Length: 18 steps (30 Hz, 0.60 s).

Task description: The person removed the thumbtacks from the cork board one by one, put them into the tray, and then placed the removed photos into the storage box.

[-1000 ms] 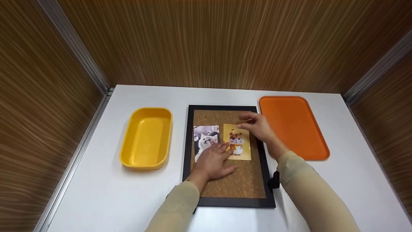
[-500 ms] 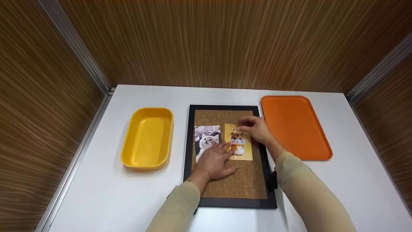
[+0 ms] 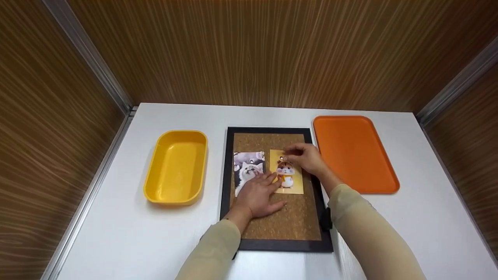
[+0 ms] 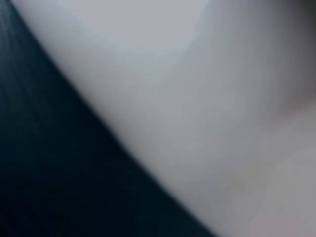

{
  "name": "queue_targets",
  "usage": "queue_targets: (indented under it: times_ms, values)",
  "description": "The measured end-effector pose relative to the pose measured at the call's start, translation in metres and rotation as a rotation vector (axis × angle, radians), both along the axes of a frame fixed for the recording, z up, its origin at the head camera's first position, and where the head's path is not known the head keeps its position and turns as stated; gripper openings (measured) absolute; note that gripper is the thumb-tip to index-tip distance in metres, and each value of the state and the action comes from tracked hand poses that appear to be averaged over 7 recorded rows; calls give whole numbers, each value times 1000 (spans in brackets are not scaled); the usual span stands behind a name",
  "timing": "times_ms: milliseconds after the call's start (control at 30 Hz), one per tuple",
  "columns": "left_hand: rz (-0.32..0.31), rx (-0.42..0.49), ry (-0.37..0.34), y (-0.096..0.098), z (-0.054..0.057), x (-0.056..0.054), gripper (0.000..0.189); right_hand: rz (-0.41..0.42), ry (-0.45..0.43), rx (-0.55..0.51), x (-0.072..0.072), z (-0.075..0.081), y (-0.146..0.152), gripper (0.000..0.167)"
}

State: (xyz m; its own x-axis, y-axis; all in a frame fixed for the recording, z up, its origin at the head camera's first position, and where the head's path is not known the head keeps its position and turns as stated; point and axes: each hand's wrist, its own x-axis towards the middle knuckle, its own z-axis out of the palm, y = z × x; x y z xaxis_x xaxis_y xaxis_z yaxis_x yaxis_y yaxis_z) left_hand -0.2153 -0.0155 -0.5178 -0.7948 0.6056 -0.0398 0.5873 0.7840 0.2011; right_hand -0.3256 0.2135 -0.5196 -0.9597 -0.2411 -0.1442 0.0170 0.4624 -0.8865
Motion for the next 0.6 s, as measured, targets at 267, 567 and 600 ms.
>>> queue_targets:
  times_ms: [267, 567, 600]
  values:
    - [-3, -23, 12, 0, 0, 0, 77, 31, 42, 50, 1, -3, -3, 20]
    - [-2, -11, 5, -1, 1, 0, 77, 28, 36, 77, 2, -3, -6, 18]
    - [-3, -10, 5, -1, 1, 0, 77, 25, 30, 79, 2, -2, -6, 19]
